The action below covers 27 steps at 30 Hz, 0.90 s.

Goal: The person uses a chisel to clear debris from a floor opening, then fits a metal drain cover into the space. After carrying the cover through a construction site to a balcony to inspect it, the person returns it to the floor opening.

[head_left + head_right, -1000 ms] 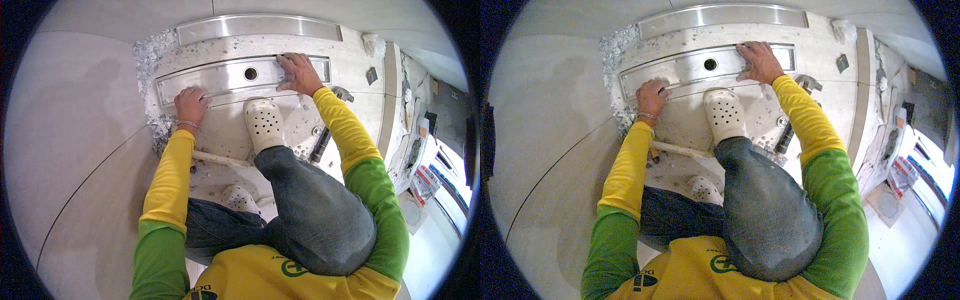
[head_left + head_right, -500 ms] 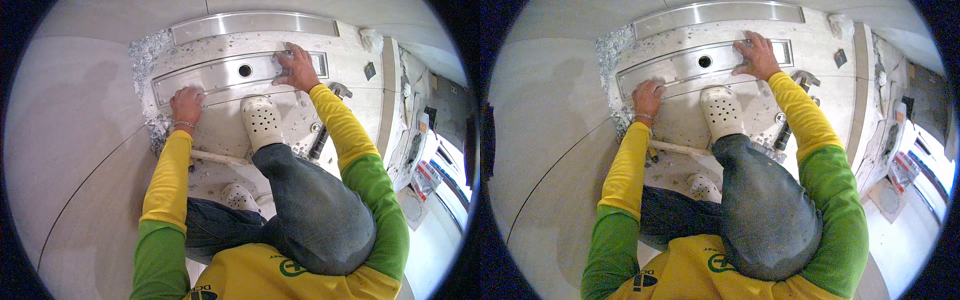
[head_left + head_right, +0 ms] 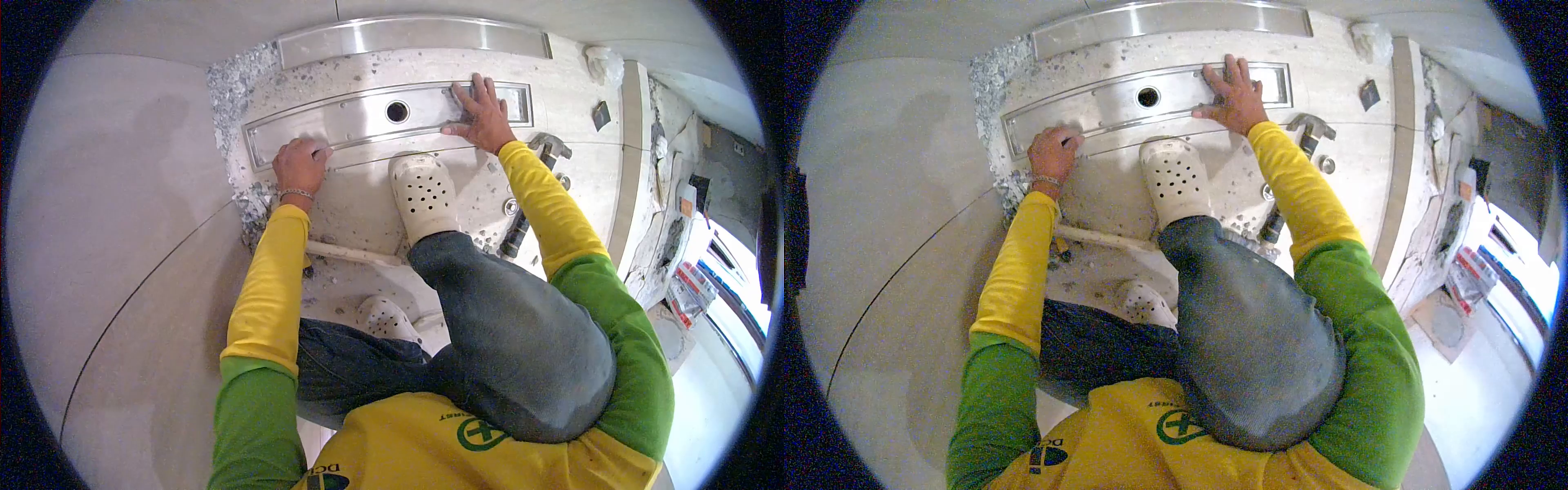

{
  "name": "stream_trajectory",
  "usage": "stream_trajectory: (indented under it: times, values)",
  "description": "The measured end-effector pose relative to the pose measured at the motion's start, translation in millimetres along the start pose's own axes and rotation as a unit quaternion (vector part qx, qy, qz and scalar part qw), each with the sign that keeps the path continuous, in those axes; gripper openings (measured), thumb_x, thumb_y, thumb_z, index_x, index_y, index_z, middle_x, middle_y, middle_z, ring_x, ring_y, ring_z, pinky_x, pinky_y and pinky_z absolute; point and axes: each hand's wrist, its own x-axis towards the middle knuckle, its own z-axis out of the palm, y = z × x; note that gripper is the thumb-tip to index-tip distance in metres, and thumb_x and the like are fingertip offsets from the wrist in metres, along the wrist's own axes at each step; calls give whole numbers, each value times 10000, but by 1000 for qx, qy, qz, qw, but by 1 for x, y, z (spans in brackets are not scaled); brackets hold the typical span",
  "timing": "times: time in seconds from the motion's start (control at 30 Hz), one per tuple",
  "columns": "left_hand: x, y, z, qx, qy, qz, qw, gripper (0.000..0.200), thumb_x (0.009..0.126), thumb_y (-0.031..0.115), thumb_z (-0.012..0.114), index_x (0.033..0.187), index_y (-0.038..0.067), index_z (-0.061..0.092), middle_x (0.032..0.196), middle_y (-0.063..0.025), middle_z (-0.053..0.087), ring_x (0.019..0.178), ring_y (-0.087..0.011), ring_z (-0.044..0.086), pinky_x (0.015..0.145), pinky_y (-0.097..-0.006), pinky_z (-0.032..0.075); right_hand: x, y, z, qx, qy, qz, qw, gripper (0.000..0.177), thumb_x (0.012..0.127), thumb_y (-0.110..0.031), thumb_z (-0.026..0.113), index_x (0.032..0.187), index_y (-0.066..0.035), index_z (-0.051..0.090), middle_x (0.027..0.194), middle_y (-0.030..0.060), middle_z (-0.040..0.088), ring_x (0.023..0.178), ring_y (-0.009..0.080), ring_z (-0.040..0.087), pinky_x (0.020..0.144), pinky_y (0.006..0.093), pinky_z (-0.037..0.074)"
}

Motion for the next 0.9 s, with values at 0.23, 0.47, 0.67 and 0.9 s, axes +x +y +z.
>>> stream_trajectory:
  times: [0.23, 0.47, 0.67, 0.9]
  values:
    - [2, 9, 3, -16, 72, 19, 997, 457, 764, 416, 704, 1120, 132, 671, 1265, -124, 565, 1207, -325, 483, 1019, -469, 361, -6, -5, -1, 18, 33, 75, 996, 972, 668, -697, 694, 1451, -208, 390, 1546, 244, 174, 1431, 449, 132, 1077, 670, 184]
    - [33, 24, 12, 37, 129, -60, 989, 809, 862, 598, 535, 1467, 98, 338, 1554, -238, 156, 1446, -400, 105, 1122, -617, 71, -11, 26, 20, -46, 133, 190, 972, 977, 773, -753, 531, 1472, -100, 328, 1514, 310, 197, 1416, 460, 168, 1087, 650, 126]
    - [51, 46, 32, 62, 159, -182, 968, 876, 892, 656, 398, 1502, 53, 221, 1559, -270, 80, 1455, -420, 3, 1120, -631, 42, 5, 13, 28, -77, 113, 266, 954, 1122, 751, -806, 484, 1480, 5, 223, 1513, 326, 179, 1428, 459, 119, 1058, 702, 79]
    - [55, 51, 36, 100, 164, -194, 962, 899, 887, 660, 404, 1489, 15, 227, 1535, -324, 81, 1441, -460, 16, 1112, -637, 87, 8, 17, 33, -82, 100, 258, 957, 1180, 732, -816, 490, 1478, 44, 178, 1506, 350, 160, 1437, 452, 97, 1020, 749, 55]
